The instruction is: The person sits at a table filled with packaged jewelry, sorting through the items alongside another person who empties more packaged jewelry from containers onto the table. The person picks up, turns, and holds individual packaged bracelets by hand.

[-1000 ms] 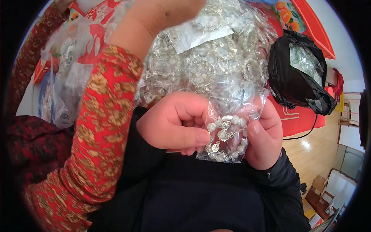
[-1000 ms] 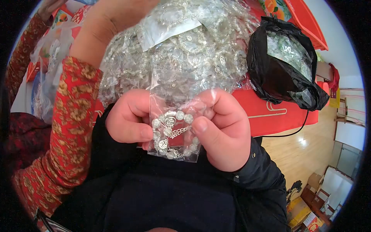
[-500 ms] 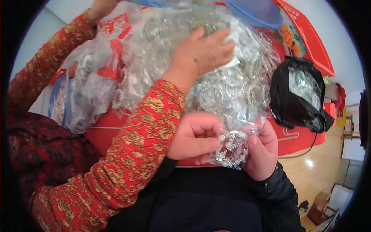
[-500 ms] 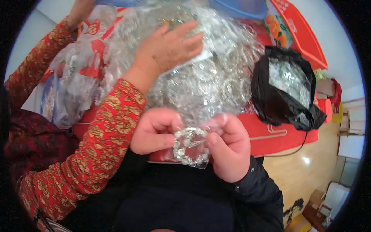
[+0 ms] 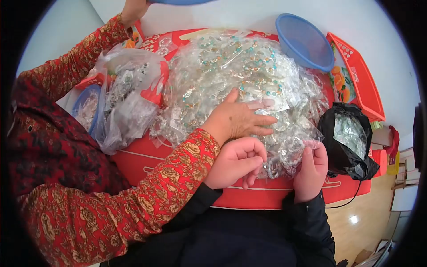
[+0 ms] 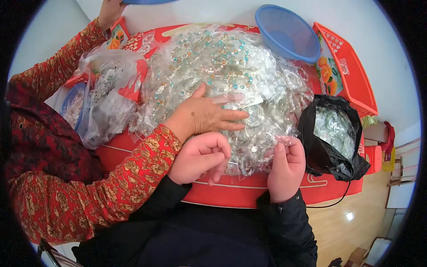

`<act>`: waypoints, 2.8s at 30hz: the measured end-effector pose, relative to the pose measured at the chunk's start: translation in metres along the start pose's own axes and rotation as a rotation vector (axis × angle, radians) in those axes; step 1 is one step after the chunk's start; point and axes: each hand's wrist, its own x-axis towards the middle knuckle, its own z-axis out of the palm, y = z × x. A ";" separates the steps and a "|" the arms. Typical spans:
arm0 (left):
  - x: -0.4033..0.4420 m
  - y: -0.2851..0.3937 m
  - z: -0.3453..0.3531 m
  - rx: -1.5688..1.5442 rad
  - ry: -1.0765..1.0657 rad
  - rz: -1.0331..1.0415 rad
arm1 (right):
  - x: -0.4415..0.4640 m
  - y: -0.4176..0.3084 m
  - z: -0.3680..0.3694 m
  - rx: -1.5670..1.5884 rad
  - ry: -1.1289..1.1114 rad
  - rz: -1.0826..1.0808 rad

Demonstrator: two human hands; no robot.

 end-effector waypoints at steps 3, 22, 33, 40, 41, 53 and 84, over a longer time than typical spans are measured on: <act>-0.002 -0.001 0.002 0.042 0.031 0.037 | 0.004 0.000 0.005 -0.090 0.050 -0.003; 0.158 -0.113 0.031 0.814 0.471 0.039 | 0.033 0.014 -0.009 -0.338 0.155 -0.211; 0.132 -0.117 0.070 0.408 0.802 0.095 | 0.031 0.011 -0.011 -1.087 -0.018 -0.645; 0.142 -0.103 0.003 0.679 0.854 0.277 | 0.030 0.011 -0.015 -1.104 -0.093 -0.597; 0.144 -0.096 -0.007 0.706 0.845 0.281 | 0.027 0.012 -0.012 -1.139 -0.092 -0.589; 0.081 -0.062 -0.059 1.108 0.693 0.385 | 0.014 -0.003 0.014 -1.460 -0.190 -0.309; 0.130 0.038 -0.070 2.659 0.081 0.040 | 0.081 0.005 0.049 -1.397 -0.019 -0.255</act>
